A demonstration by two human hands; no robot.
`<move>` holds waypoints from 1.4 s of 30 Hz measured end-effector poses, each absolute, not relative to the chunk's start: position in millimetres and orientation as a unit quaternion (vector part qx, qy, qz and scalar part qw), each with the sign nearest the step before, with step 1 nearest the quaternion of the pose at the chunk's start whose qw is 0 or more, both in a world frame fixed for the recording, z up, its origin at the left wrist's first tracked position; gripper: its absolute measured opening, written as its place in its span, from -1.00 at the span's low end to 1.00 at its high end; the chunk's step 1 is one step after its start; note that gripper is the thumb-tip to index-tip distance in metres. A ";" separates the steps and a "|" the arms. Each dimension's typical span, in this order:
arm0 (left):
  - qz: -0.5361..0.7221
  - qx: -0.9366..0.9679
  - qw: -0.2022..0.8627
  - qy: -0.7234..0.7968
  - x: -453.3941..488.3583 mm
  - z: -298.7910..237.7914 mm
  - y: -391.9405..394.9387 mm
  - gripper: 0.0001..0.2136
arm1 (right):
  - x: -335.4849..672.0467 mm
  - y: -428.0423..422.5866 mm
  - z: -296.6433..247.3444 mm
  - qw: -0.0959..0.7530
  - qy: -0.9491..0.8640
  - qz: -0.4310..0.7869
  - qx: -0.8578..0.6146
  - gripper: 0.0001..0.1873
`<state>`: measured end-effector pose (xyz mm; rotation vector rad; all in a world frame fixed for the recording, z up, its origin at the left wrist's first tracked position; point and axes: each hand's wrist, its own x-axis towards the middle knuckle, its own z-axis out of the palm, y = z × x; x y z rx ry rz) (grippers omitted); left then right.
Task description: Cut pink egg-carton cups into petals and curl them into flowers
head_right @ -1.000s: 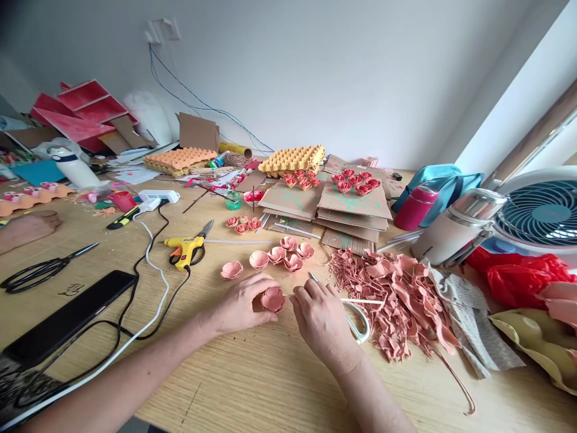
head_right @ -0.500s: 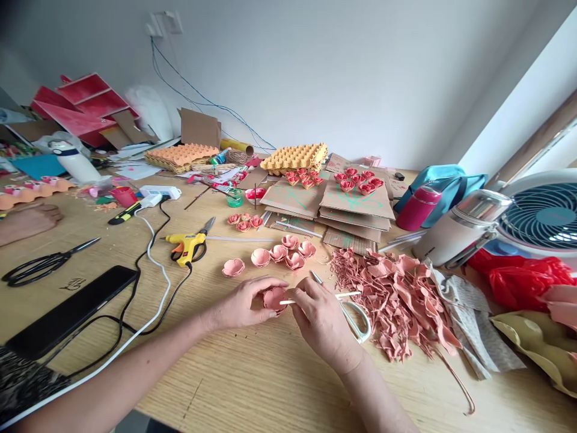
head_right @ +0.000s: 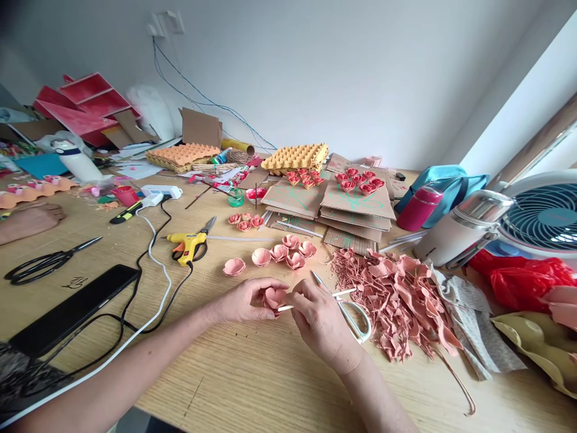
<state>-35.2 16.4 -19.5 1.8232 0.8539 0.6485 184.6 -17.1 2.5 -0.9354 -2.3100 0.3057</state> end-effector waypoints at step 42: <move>0.375 0.659 0.540 0.365 -22.5 -8.6 1.6 -0.63 | 179.2 -23.7 6.9 0.281 -0.840 0.001 -0.465 -0.65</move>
